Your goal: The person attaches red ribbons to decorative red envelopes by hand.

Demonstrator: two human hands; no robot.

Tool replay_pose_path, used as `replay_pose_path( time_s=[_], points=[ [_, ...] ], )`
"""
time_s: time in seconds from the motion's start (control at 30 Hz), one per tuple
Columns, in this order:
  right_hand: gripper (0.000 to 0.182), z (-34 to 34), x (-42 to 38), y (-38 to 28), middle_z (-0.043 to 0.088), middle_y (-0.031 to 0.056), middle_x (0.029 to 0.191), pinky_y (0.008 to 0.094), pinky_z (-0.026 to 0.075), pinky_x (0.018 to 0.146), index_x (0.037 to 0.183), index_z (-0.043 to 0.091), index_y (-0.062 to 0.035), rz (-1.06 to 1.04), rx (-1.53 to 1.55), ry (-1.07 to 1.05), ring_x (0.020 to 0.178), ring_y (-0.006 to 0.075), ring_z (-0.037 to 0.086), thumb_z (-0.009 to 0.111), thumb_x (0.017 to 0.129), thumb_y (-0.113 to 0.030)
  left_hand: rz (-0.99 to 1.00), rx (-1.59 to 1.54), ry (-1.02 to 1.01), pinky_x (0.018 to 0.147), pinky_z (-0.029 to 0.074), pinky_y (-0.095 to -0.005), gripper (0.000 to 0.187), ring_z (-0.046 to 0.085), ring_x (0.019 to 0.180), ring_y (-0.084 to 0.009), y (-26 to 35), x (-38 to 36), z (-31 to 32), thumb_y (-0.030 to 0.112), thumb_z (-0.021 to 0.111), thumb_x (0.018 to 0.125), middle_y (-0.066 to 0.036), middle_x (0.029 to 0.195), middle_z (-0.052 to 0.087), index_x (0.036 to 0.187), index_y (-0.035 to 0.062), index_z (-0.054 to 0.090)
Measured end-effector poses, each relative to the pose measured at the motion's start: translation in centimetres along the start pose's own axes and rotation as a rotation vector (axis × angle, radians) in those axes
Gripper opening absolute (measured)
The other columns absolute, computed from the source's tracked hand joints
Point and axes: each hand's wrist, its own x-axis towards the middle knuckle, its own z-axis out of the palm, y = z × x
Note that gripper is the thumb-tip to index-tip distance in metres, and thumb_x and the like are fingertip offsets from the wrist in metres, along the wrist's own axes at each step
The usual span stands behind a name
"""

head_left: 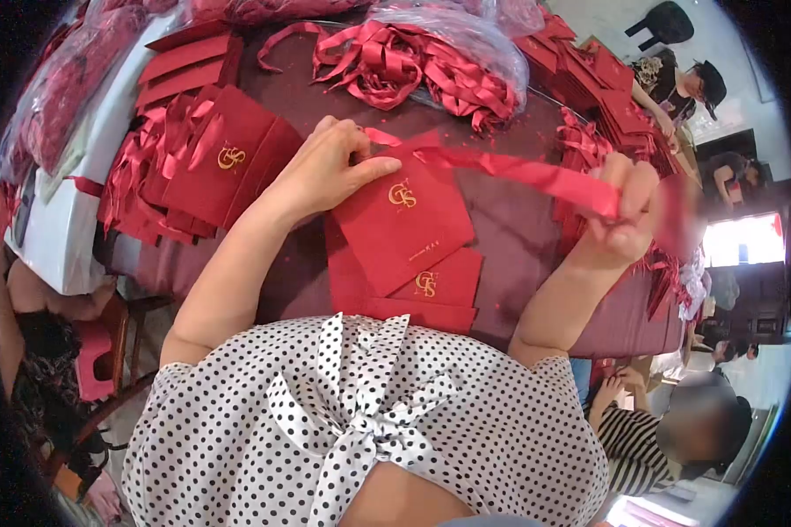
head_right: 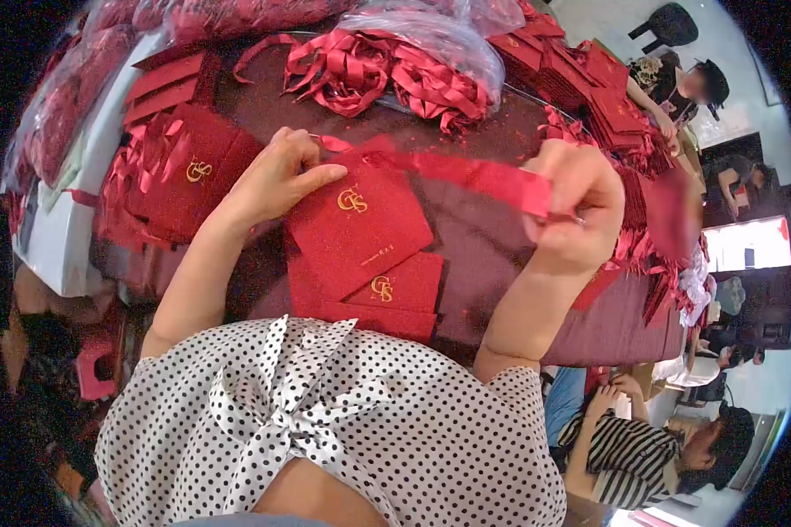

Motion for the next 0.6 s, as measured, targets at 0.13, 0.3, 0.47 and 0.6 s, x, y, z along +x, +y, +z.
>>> replay_pose_path(
  time_s=[0.13, 0.3, 0.47, 0.6],
  points=[
    [0.021, 0.5, 0.1, 0.1, 0.052, 0.0093, 0.074, 0.0206, 0.034, 0.047, 0.083, 0.057, 0.0014, -0.051, -0.069, 0.142, 0.054, 0.0122, 0.045, 0.068, 0.083, -0.017, -0.167, -0.326, -0.164, 0.064, 0.04, -0.0368, 0.041, 0.047, 0.075, -0.0217, -0.2, 0.5, 0.2, 0.031, 0.072, 0.08, -0.008, 0.069, 0.053, 0.065, -0.001, 0.052],
    [0.016, 3.8, 2.0, 1.1, 0.061, 0.0071, 0.09, 0.0277, 0.045, 0.077, 0.093, 0.069, -0.0011, 0.104, -1.074, 0.042, 0.091, 0.0163, 0.058, 0.068, 0.078, -0.008, 0.251, -0.431, -0.568, 0.101, 0.033, -0.0341, 0.034, 0.044, 0.114, -0.0249, 0.3, 0.0, -1.6, 0.023, 0.075, 0.074, -0.011, 0.11, 0.056, 0.095, -0.0005, 0.063],
    [0.015, 6.6, 1.7, 3.1, 0.067, 0.0056, 0.084, 0.0232, 0.049, 0.064, 0.091, 0.065, 0.0003, 0.477, -0.591, 0.11, 0.073, 0.0098, 0.063, 0.071, 0.078, -0.005, 0.009, -0.532, -0.508, 0.09, 0.039, -0.0288, 0.017, 0.052, 0.1, -0.0147, 0.7, -0.2, -1.3, 0.012, 0.069, 0.081, -0.005, 0.102, 0.059, 0.092, 0.0008, 0.061],
    [0.017, 6.3, 1.6, 4.7, 0.065, 0.0053, 0.082, 0.0228, 0.048, 0.067, 0.09, 0.062, 0.0008, 0.437, -0.62, 0.005, 0.075, 0.0093, 0.061, 0.073, 0.077, -0.003, -0.269, -0.755, -0.417, 0.074, 0.042, -0.0208, 0.016, 0.05, 0.081, -0.004, 1.3, -0.1, -0.9, 0.013, 0.07, 0.083, 0.006, 0.086, 0.055, 0.092, 0.0039, 0.06]
  ],
)
